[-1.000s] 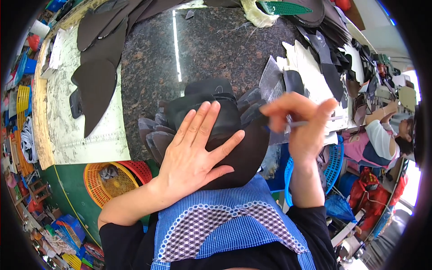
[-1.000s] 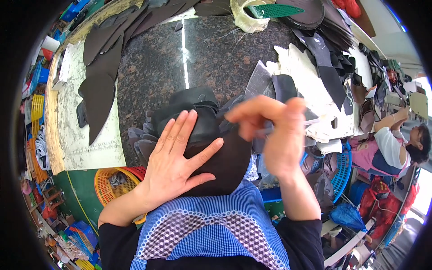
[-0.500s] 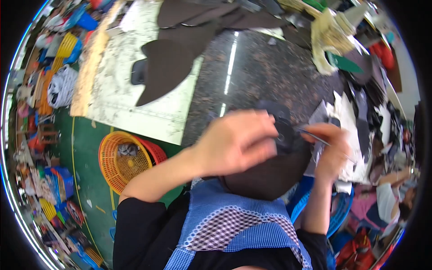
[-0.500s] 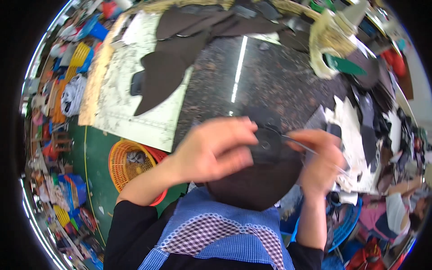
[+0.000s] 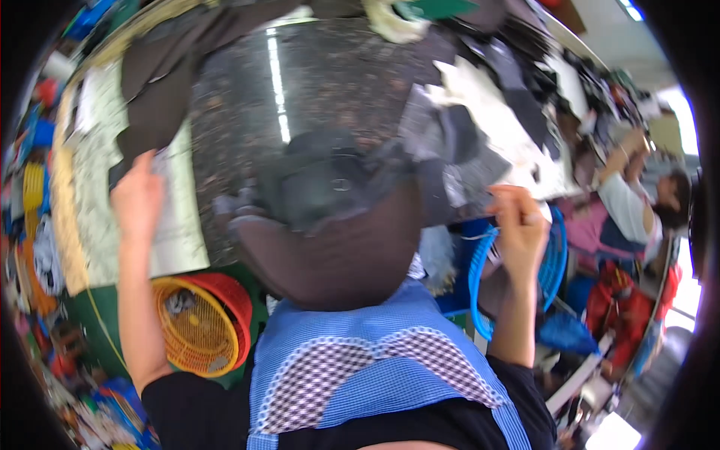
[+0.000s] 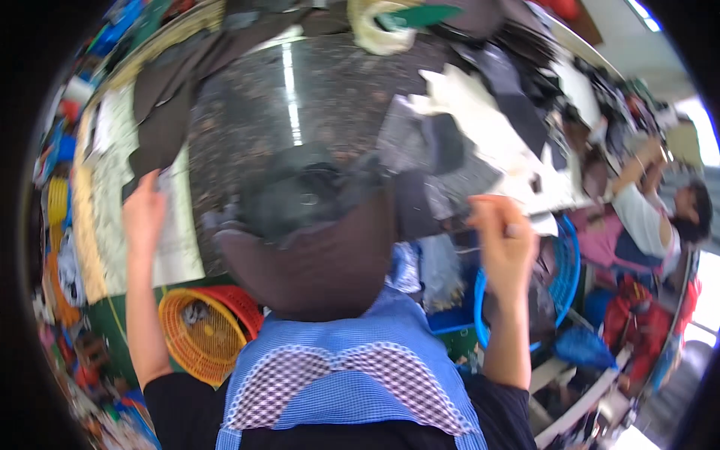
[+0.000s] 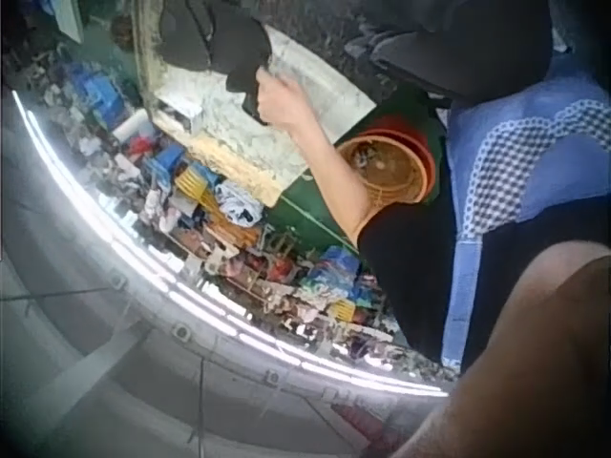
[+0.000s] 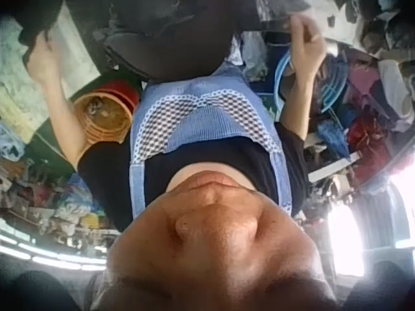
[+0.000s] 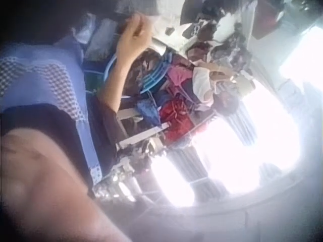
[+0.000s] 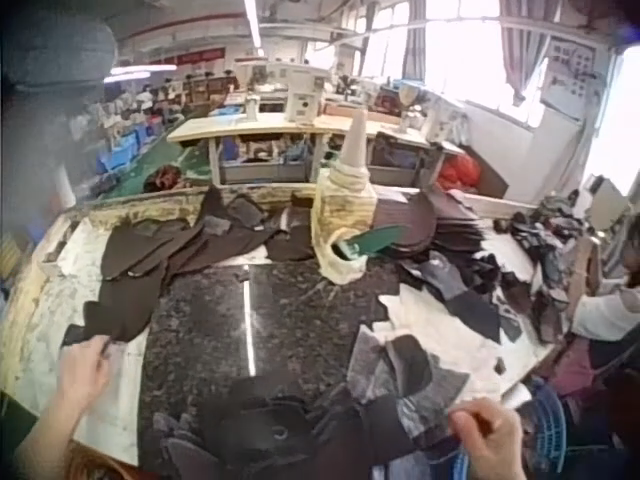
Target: The person assembles shoe components by attaching patches onto shoe upper pieces one by one, pressing them together by hand, and sorting the assembled pieces on the workbench.
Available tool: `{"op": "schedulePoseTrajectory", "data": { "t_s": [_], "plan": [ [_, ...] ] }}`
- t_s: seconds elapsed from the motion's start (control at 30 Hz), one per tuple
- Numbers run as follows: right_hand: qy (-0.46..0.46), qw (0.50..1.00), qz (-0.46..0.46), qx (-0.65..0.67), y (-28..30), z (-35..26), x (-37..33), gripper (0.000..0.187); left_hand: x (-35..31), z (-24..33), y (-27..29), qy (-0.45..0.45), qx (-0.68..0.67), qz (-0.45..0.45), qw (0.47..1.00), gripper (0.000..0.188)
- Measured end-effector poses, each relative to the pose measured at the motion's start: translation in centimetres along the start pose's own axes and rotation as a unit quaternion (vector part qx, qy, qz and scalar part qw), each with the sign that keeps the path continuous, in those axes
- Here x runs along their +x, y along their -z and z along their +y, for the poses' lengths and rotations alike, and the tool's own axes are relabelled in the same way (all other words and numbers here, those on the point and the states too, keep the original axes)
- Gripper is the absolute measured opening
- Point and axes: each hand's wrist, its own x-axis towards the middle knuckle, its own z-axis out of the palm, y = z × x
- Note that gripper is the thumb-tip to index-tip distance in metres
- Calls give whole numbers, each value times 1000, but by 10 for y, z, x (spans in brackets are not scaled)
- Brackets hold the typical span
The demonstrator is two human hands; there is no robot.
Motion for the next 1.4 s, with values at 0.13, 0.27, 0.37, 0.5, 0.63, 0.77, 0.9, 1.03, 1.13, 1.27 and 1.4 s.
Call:
{"op": "schedulePoseTrajectory", "data": {
  "t_s": [0.13, 0.27, 0.37, 0.5, 0.63, 0.77, 0.9, 1.03, 1.13, 1.27, 1.4],
  "plan": [
    [63, 995, 9, -75, -27, 16, -15, 17, -13, 43, 80, -35, -125, 293, 947, 43],
    [99, 973, -2, -207, -37, 17, -16, 31, -104, 123, 123, -111, -256, 121, 953, 34],
    [93, 985, -35, -138, -48, 16, -15, 26, -80, 201, 108, -390, -363, -50, 845, 28],
    [15, 997, 67, 32, -27, 4, -16, 17, -64, 188, 106, -312, -551, -267, 726, 76],
    [463, 885, 5, -48, -37, -43, -13, 27, -60, 213, 115, 63, -815, -449, 360, 78],
    [481, 860, -172, -15, -56, -63, -17, 37, -62, 209, 114, 122, -741, -466, 467, 37],
    [410, 878, -247, -24, -64, -60, -28, 44, -87, 194, 116, 102, -727, -367, 572, 28],
    [410, 862, -296, -43, -61, -45, -27, 45, -92, 188, 115, 73, -739, -370, 558, 30],
    [295, 901, -307, 86, -49, -51, -24, 44, -92, 193, 115, 44, -740, -372, 559, 29],
    [23, 882, -429, 192, -51, -64, -33, 18, -78, 206, 118, 15, -715, -373, 591, 25],
    [-36, 946, -295, 132, -68, -77, -20, 15, -57, 208, 98, 103, -665, -206, 711, 22]
  ]
}}
